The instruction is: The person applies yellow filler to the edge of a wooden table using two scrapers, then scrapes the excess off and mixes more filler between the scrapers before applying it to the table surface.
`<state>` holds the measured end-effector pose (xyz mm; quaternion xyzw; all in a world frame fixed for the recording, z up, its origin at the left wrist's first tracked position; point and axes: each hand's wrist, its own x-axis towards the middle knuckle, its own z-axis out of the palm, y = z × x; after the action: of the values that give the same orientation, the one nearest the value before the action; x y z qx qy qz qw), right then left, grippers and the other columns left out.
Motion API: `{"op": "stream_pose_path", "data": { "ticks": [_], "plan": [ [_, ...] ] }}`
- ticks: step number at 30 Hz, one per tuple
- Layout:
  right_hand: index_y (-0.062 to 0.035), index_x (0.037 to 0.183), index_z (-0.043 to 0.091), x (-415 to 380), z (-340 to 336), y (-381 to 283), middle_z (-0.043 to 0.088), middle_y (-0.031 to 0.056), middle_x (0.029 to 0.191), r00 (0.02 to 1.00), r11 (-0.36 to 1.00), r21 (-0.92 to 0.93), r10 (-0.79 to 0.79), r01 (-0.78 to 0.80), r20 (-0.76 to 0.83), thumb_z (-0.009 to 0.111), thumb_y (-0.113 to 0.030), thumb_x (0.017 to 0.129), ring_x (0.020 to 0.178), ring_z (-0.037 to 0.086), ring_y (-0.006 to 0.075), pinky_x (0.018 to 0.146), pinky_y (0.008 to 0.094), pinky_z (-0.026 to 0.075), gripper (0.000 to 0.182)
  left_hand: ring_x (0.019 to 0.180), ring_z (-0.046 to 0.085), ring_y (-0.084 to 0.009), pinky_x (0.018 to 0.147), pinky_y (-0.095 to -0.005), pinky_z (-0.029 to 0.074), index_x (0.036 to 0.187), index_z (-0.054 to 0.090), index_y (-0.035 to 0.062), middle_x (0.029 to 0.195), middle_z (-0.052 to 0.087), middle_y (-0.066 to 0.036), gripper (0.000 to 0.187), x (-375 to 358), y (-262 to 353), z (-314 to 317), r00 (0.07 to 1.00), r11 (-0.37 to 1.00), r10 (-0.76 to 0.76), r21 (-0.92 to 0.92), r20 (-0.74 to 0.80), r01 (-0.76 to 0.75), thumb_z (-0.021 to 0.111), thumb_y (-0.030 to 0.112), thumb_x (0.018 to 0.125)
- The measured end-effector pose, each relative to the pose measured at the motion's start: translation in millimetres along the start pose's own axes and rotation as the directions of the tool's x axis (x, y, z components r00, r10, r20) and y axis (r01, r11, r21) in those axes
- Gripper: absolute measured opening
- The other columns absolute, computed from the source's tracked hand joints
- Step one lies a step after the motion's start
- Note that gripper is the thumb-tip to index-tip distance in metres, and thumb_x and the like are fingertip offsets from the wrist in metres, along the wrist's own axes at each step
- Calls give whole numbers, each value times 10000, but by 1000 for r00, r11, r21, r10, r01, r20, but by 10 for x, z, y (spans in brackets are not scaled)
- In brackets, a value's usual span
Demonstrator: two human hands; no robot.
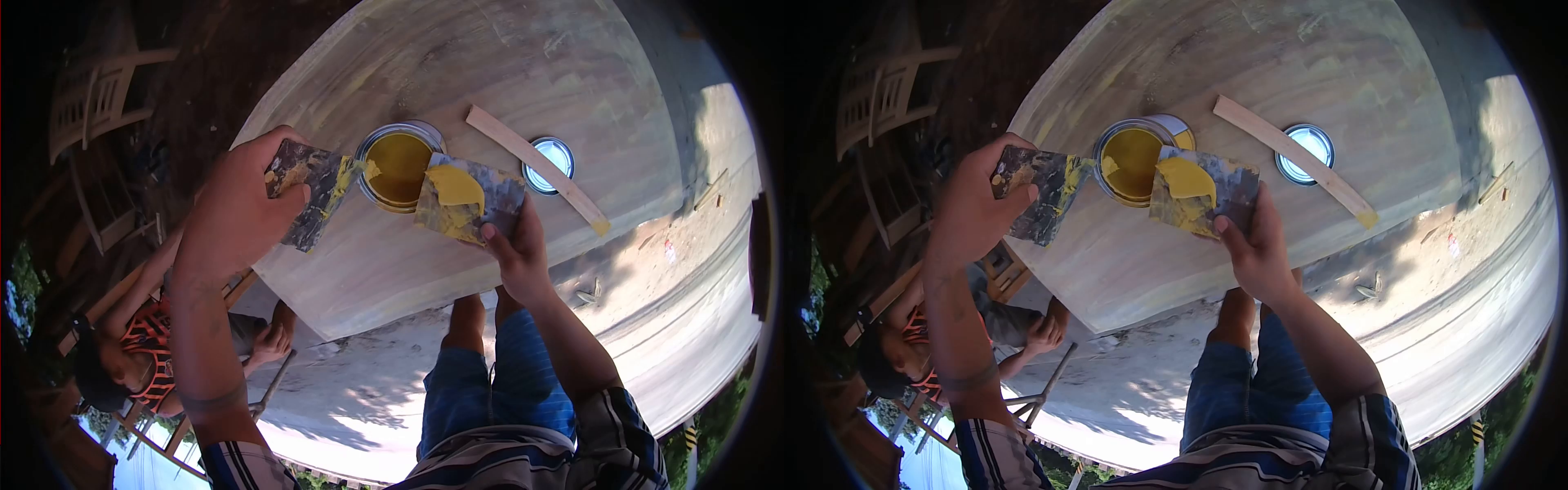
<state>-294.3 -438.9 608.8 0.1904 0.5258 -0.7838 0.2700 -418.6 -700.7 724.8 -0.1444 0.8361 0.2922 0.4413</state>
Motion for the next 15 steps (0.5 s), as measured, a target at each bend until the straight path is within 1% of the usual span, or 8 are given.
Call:
{"op": "stream_pose_path", "data": {
  "ticks": [2,4,5,6,7,9,12,15],
  "plan": [
    [16,1265,347,-16,34,13,524,95,1167,1000,1000,29,-1,1,6,512,2,909,1122,473,142,972,285,375,393,803,572,-118,691,-232,443,1071,588,-4,868,592,-108,316,-216,-104,241,995,981,77,-175,-62,-87,573,-85,766],
    [19,1277,338,-47,90,19,516,98,1181,1000,999,41,-9,9,17,504,-1,914,1135,463,145,980,286,369,399,837,613,-206,681,-274,472,1172,583,30,881,549,-131,433,-415,-104,575,914,921,384,-12,-128,-389,531,-125,770],
    [20,1282,333,-58,118,20,510,102,1192,1000,999,34,-2,2,20,498,-2,916,1138,461,147,982,289,368,402,933,606,-276,731,-309,492,1253,556,77,953,504,-135,561,-484,-140,810,860,870,479,-34,-177,-492,538,-154,742],
    [22,1288,328,-70,152,19,504,105,1202,1000,1000,24,6,-6,24,492,-2,919,1142,459,149,984,292,368,405,1011,574,-348,796,-370,501,1280,539,104,1027,495,-150,637,-584,-132,1014,834,852,511,-10,-207,-524,549,-167,704],
    [24,1294,324,-87,194,16,498,108,1212,999,1000,11,16,-17,28,487,-3,921,1145,456,151,986,294,367,408,1042,550,-386,822,-433,503,1277,540,103,1066,489,-160,660,-646,-164,1181,804,828,553,39,-220,-559,574,-164,674],
    [24,1309,310,-128,293,-7,485,121,1228,999,998,51,48,-48,-5,471,4,922,1148,455,163,982,297,364,419,1055,543,-385,846,-449,494,1257,553,83,1086,503,-166,628,-705,-193,1458,732,799,599,182,-325,-573,607,-128,668],
    [24,1330,289,-167,352,14,481,130,1235,1000,1000,-6,22,-22,-6,459,14,918,1155,451,172,976,295,363,446,1065,541,-370,859,-447,486,1242,560,60,1091,516,-164,583,-690,-232,1691,674,796,601,253,-430,-550,643,-65,678],
    [22,1346,271,-192,404,28,476,137,1241,999,995,-94,-39,42,35,446,25,912,1159,446,174,976,294,358,468,1028,557,-367,880,-445,481,1216,566,32,1077,522,-168,587,-707,-201,1756,682,820,562,205,-467,-535,577,-147,656]
  ]
}}
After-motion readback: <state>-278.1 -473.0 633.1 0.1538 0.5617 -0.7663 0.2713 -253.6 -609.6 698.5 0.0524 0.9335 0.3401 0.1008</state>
